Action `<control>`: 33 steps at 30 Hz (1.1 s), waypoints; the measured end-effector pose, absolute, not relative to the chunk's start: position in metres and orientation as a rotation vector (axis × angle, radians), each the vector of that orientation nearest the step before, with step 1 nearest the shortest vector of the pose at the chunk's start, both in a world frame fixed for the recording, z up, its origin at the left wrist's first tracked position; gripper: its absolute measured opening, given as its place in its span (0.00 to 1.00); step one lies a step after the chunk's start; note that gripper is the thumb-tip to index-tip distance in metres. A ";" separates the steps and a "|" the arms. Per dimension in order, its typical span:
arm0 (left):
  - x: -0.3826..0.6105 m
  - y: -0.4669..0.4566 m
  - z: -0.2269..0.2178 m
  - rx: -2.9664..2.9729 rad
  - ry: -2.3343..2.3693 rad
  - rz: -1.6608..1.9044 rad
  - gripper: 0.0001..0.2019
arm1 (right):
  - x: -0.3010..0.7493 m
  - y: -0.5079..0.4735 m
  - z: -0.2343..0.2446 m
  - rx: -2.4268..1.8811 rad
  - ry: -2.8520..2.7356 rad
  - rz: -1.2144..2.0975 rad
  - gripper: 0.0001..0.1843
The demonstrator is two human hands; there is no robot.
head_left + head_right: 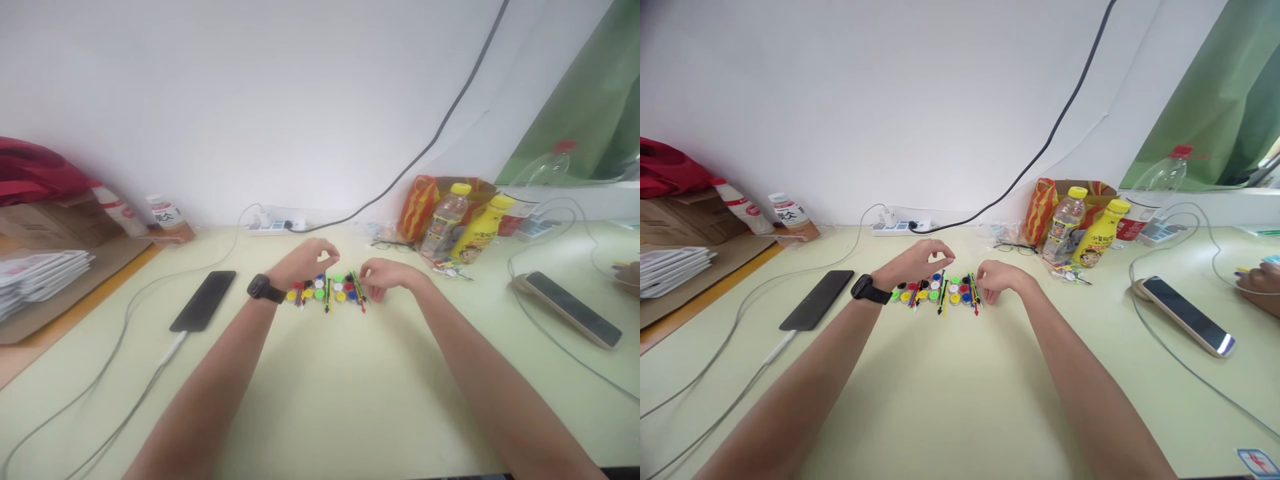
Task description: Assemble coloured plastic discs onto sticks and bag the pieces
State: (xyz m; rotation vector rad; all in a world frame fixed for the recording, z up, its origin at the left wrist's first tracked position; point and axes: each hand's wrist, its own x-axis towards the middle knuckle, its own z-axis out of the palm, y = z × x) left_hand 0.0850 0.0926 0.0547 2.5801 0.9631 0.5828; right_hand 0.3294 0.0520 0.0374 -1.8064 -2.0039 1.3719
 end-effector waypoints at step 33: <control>0.015 0.066 -0.017 2.394 1.276 0.696 0.26 | 0.310 0.015 -0.040 -1.341 -1.827 0.816 0.14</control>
